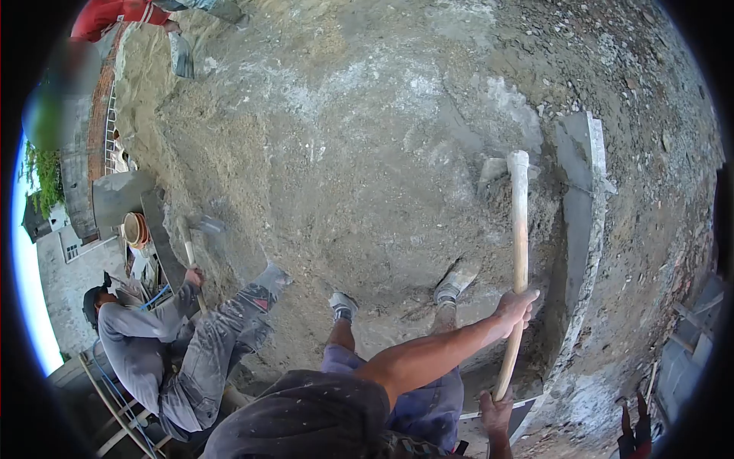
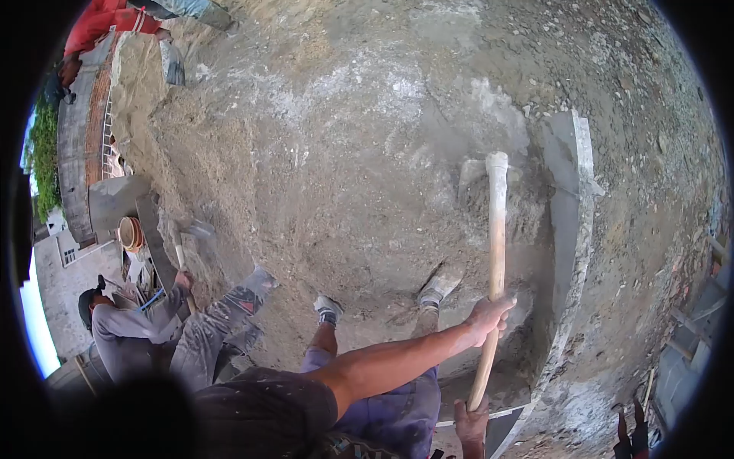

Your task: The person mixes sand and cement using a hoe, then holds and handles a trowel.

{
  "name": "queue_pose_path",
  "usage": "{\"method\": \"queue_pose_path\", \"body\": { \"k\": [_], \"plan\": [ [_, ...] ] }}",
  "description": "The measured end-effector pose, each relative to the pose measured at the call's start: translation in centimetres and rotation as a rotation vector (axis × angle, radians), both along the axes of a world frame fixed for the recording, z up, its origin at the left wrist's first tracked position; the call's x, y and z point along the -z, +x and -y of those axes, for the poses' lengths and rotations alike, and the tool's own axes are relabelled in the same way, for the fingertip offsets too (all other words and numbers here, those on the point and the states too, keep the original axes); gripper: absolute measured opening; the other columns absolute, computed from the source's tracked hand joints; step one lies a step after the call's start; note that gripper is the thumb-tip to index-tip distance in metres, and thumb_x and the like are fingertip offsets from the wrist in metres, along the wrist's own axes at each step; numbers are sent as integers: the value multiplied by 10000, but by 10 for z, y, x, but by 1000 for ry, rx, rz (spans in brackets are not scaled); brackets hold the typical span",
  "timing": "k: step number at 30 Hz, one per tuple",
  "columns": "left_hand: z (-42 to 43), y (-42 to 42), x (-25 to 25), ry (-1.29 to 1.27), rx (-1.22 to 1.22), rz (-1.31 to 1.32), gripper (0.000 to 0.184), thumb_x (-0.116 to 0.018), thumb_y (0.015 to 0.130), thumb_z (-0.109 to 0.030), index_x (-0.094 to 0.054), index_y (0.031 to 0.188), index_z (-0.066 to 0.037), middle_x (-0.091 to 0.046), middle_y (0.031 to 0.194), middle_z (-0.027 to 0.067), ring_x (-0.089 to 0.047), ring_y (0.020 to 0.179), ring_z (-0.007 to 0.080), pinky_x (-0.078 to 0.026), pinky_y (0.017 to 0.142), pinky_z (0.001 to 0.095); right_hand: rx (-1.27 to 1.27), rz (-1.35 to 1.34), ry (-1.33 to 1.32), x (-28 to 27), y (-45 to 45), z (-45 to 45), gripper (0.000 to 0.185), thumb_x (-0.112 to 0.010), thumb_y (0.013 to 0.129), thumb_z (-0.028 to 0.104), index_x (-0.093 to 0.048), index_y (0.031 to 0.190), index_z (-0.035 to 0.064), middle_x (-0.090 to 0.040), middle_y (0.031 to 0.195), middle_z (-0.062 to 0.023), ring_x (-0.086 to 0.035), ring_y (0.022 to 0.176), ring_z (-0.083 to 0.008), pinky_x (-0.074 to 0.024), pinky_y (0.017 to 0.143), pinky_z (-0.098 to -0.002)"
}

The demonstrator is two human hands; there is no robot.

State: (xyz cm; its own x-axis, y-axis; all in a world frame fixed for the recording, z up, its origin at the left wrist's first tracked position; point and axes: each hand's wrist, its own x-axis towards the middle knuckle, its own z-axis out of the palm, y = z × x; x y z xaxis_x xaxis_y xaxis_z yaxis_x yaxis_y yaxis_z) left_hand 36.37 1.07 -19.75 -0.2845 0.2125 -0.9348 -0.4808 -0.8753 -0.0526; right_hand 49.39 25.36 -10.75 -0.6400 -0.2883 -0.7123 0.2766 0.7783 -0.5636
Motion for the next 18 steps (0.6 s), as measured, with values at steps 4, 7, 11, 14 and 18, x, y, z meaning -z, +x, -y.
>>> {"method": "queue_pose_path", "body": {
  "k": [4,7,11,14,18],
  "plan": [
    [94,-20,5,-266,-77,-82,279,-683,831,-301,-500,765,-100,-472,645,-16,-454,497,106,-390,442,288,171,273,-119,14,-49,134,191,-645,796,78,-476,870,28,-524,640,-33,-488,512,-97,-413,457,-260],
    [242,-47,-2,-610,-45,-159,272,-688,827,-227,-500,871,-36,-500,653,21,-484,499,110,-418,408,286,215,492,-343,82,-72,258,189,-653,807,61,-468,842,39,-544,600,-37,-514,467,-104,-413,422,-261],
    [424,-47,25,-1343,327,13,416,-681,793,-216,-548,989,125,-629,732,181,-646,649,243,-522,563,354,193,795,-710,101,-100,483,215,-651,821,99,-460,911,57,-496,596,-23,-511,475,-118,-437,402,-285],
    [510,-15,73,-1567,890,221,441,-627,792,-312,-636,981,86,-673,946,231,-673,901,348,-545,773,383,359,990,-898,139,-90,595,167,-576,814,97,-486,679,54,-499,551,-50,-462,395,-147,-396,378,-303],
    [504,38,119,-1216,1359,277,263,-535,789,-230,-621,698,1,-596,611,93,-585,546,201,-464,502,356,279,983,-653,167,-73,600,165,-591,840,119,-497,719,56,-488,536,-58,-467,400,-173,-386,365,-327]
  ]
}}
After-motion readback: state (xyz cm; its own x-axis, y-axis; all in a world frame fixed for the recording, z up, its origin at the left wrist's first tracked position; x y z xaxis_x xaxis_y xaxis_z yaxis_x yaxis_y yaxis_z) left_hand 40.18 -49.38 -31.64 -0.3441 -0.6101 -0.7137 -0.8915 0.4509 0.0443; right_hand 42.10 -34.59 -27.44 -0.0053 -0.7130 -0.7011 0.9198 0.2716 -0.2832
